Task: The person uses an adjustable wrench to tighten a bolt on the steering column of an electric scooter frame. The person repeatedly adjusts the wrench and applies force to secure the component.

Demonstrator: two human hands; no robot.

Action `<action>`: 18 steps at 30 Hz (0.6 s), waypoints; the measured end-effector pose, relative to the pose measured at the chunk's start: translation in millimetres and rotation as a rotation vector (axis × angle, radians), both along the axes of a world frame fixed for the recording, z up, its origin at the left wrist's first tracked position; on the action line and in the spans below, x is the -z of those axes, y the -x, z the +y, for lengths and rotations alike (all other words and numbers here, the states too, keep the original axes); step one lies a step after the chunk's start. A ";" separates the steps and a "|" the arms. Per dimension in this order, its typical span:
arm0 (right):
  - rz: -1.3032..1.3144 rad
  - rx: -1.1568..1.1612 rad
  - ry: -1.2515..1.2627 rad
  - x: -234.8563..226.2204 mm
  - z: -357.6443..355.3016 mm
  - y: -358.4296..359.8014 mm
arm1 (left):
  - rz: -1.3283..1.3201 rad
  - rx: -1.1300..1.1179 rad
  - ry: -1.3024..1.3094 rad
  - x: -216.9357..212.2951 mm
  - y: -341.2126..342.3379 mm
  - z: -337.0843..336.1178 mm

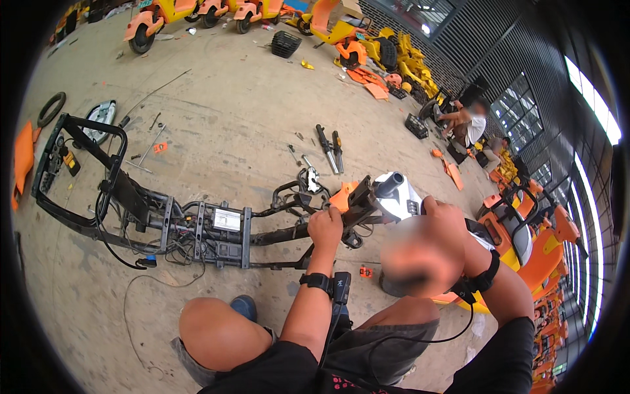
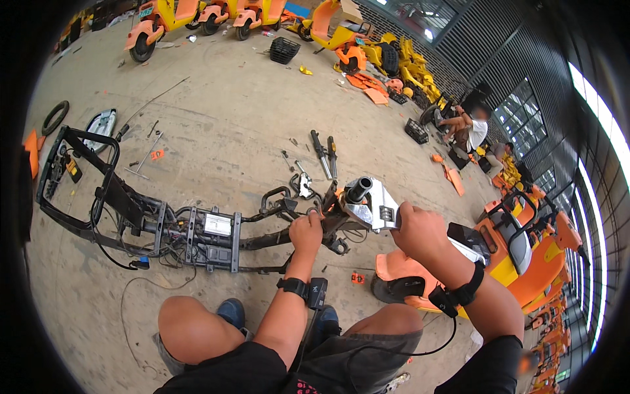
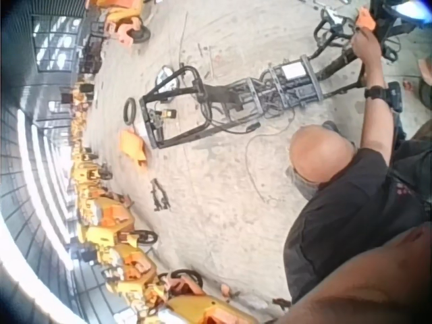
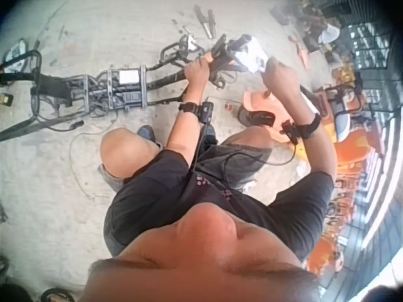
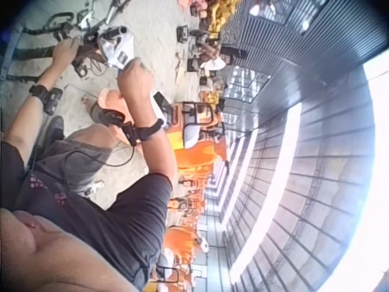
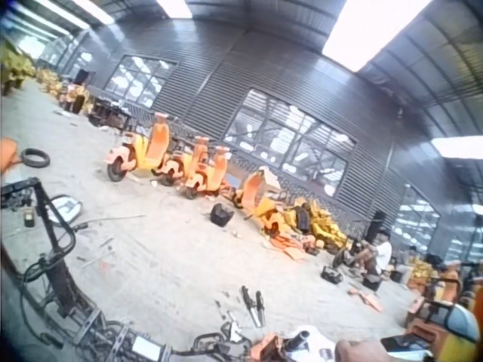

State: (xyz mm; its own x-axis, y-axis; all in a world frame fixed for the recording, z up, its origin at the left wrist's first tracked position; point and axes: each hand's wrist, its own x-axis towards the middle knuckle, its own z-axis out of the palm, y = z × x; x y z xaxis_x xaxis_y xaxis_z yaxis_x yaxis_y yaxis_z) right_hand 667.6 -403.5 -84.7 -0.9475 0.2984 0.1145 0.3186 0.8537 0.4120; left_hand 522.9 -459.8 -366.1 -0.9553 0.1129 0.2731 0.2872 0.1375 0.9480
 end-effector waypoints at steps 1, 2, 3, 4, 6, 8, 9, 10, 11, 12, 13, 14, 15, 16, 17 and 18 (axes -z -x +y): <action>-0.005 0.008 0.000 0.2 -3.1 0.0 | 0.008 -0.017 -0.056 -0.7 0.1 -0.8; 0.001 -0.003 0.010 0.7 -5.3 -0.5 | 0.010 -0.030 -0.056 -1.3 1.4 -1.5; 0.009 -0.008 0.019 0.0 -8.1 -2.9 | 0.013 -0.037 -0.058 -1.2 2.1 -0.7; 0.016 -0.013 0.027 -0.3 -9.9 -4.6 | 0.016 -0.044 -0.059 -0.9 2.3 0.1; 0.017 -0.017 0.010 0.9 -11.2 -6.3 | 0.025 -0.045 -0.054 -0.9 1.5 -0.4; 0.022 -0.038 -0.013 2.4 -9.3 -6.5 | 0.008 -0.034 -0.030 -1.6 2.4 -2.6; 0.028 -0.055 -0.030 1.5 -6.0 -3.9 | -0.013 -0.021 -0.011 -1.9 4.2 -2.9; 0.034 -0.073 -0.046 1.0 -2.2 -1.4 | -0.034 -0.009 0.008 -2.0 5.0 -3.5; 0.043 -0.084 -0.053 1.2 2.4 -0.1 | -0.016 -0.006 0.001 -1.5 3.7 -4.8; 0.054 -0.121 -0.069 -0.2 7.0 -0.4 | 0.006 0.003 -0.013 0.0 2.2 -2.9; 0.066 -0.156 -0.085 -1.6 11.9 -1.1 | 0.027 0.012 -0.027 1.3 1.7 -0.5; 0.077 -0.191 -0.102 -2.8 16.4 -1.1 | 0.020 0.034 -0.030 1.9 4.0 3.0; 0.079 -0.198 -0.108 0.0 20.7 0.7 | 0.006 0.051 -0.025 3.4 6.4 1.8; 0.093 -0.208 -0.109 3.3 21.8 0.8 | -0.007 0.070 -0.020 4.6 8.4 0.8; 0.107 -0.218 -0.110 6.5 21.8 0.4 | -0.016 0.080 -0.011 6.0 9.0 -0.3; 0.121 -0.226 -0.113 8.6 21.3 -0.6 | -0.026 0.091 -0.004 4.6 8.3 -2.5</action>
